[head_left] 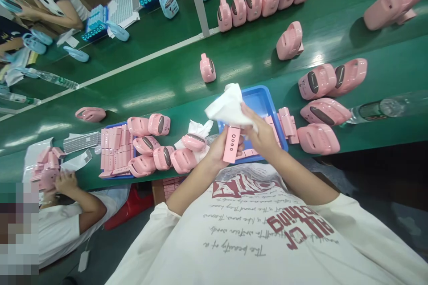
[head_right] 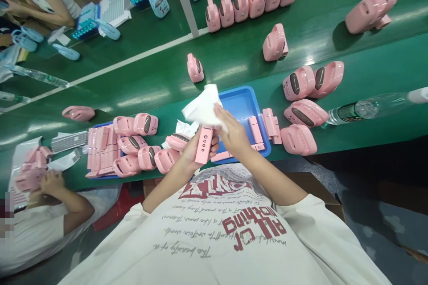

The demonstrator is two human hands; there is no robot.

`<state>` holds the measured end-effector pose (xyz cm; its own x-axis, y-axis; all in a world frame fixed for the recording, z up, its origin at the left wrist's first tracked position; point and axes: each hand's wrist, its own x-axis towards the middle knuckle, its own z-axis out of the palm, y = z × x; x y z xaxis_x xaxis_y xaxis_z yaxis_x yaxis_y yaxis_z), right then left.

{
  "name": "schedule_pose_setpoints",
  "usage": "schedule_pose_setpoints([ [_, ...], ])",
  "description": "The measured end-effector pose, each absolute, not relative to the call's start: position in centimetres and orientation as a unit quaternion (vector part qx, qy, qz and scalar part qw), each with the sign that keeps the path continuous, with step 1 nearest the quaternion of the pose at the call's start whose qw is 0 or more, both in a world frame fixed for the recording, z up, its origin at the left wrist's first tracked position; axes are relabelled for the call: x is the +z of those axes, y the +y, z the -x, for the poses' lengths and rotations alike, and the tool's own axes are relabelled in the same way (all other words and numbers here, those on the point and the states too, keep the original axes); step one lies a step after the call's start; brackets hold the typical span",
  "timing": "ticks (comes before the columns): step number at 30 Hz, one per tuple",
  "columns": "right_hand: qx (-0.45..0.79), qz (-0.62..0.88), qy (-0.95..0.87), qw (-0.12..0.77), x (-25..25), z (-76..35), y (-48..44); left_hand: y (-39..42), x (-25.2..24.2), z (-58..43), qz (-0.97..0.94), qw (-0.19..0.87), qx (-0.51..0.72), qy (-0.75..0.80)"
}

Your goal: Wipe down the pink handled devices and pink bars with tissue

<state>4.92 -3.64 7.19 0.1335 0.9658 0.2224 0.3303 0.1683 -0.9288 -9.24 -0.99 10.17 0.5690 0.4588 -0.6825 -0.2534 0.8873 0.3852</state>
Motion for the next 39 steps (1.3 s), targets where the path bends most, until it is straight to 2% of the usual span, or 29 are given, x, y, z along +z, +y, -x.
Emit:
schedule_pose_setpoints([
  [3,0.467,0.633,-0.399,0.472,6.2,-6.3,-3.1,-1.2,8.2,8.5,-0.185,0.860,0.202,0.431],
  [6,0.498,0.634,-0.395,0.440,4.6,-6.7,-3.5,-1.3,5.1,7.0,-0.249,0.822,0.204,0.469],
  [9,0.474,0.655,-0.416,0.415,2.9,-7.2,-3.5,-1.4,2.1,5.9,-0.308,0.816,0.163,0.460],
  [11,0.454,0.678,-0.407,0.411,2.1,-8.6,-2.9,-1.3,0.7,6.2,-0.406,0.774,0.127,0.468],
  [14,0.338,0.766,-0.393,0.379,2.0,-12.7,-0.9,-1.4,-0.9,8.2,-0.663,0.599,-0.011,0.449],
  [16,0.251,0.831,-0.390,0.309,2.3,-15.9,0.9,-1.8,-1.8,9.7,-0.771,0.477,-0.128,0.402],
  [19,0.177,0.870,-0.399,0.230,2.5,-19.6,3.5,-2.5,-2.8,10.9,-0.797,0.423,-0.200,0.381],
  [22,0.171,0.876,-0.415,0.174,1.9,-21.0,5.1,-2.4,-2.9,10.9,-0.793,0.432,-0.204,0.379],
  [25,0.189,0.868,-0.427,0.168,0.7,-21.1,5.4,-1.8,-1.4,11.1,-0.782,0.466,-0.169,0.379],
  [29,0.194,0.869,-0.416,0.184,-0.2,-21.1,5.2,-1.4,3.0,12.5,-0.699,0.601,0.007,0.388],
  [31,0.180,0.875,-0.403,0.197,0.1,-20.9,5.3,-1.6,5.4,13.0,-0.661,0.634,0.086,0.391],
  [35,0.149,0.866,-0.405,0.254,2.3,-19.4,5.0,-2.3,9.1,12.8,-0.542,0.734,0.205,0.354],
  [39,0.137,0.811,-0.410,0.394,4.4,-17.1,3.8,-2.3,10.7,11.9,-0.372,0.851,0.272,0.251],
])
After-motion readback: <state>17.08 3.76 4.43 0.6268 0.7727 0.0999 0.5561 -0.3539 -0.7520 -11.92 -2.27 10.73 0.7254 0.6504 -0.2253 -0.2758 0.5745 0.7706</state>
